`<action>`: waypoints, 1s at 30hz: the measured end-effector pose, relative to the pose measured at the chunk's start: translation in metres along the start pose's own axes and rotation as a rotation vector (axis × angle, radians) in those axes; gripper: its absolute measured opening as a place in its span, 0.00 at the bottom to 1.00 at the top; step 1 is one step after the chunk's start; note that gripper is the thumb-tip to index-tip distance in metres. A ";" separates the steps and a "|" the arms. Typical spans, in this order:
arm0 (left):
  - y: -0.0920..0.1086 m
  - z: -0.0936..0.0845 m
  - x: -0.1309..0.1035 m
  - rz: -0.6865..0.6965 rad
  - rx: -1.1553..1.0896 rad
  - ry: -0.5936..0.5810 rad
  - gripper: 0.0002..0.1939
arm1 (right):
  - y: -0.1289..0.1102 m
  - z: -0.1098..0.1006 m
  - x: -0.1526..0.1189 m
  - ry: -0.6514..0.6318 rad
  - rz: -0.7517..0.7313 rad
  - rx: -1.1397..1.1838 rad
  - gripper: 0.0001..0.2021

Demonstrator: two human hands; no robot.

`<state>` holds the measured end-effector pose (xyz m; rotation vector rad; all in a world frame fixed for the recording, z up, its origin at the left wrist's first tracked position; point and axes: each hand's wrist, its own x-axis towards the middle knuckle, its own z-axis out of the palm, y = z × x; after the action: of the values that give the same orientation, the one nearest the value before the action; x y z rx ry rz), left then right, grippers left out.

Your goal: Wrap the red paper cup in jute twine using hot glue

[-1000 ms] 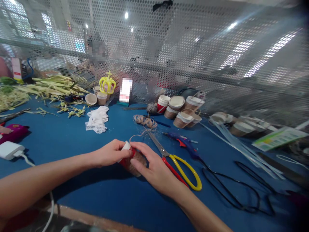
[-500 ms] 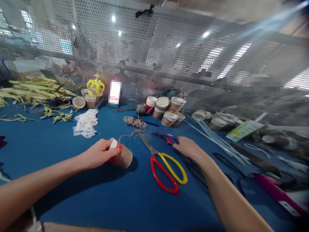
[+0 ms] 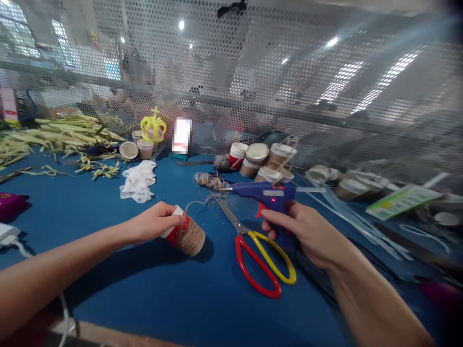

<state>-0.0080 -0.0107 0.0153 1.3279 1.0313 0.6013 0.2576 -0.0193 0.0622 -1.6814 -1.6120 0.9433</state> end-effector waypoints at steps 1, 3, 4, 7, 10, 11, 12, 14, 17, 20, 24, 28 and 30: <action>0.000 -0.001 0.000 0.011 0.048 0.011 0.11 | -0.007 0.005 -0.007 -0.041 -0.028 0.003 0.11; -0.001 -0.003 0.001 0.030 0.127 0.026 0.11 | -0.016 0.016 -0.020 -0.070 -0.064 -0.028 0.13; -0.001 -0.003 0.001 0.037 0.149 0.026 0.11 | -0.019 0.022 -0.026 -0.086 -0.056 -0.031 0.13; -0.002 -0.004 0.002 0.043 0.130 -0.004 0.11 | -0.016 0.039 -0.040 -0.135 -0.006 -0.009 0.13; 0.000 -0.004 0.003 0.027 0.087 -0.030 0.12 | -0.007 0.050 -0.047 -0.136 -0.016 -0.066 0.12; 0.000 -0.003 0.003 0.020 0.078 -0.040 0.12 | -0.004 0.052 -0.048 -0.132 -0.069 -0.103 0.11; 0.001 -0.003 0.003 0.015 0.073 -0.048 0.13 | -0.002 0.053 -0.048 -0.127 -0.141 -0.145 0.10; 0.002 -0.002 0.002 0.009 0.060 -0.058 0.13 | 0.000 0.055 -0.048 -0.097 -0.286 -0.211 0.07; 0.003 -0.001 0.001 -0.002 0.020 -0.059 0.11 | 0.000 0.057 -0.048 -0.071 -0.378 -0.231 0.04; 0.004 0.000 0.001 -0.015 -0.001 -0.047 0.11 | 0.000 0.059 -0.048 -0.089 -0.408 -0.226 0.04; 0.004 0.001 0.001 -0.008 -0.012 -0.037 0.11 | 0.004 0.060 -0.047 -0.109 -0.430 -0.317 0.05; 0.003 0.002 0.001 -0.012 -0.022 -0.057 0.11 | 0.005 0.060 -0.046 -0.149 -0.448 -0.369 0.06; 0.003 0.002 0.000 -0.003 0.008 -0.042 0.11 | 0.006 0.060 -0.047 -0.132 -0.447 -0.381 0.06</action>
<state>-0.0052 -0.0109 0.0180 1.3404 1.0023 0.5646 0.2108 -0.0687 0.0279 -1.4097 -2.2457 0.5547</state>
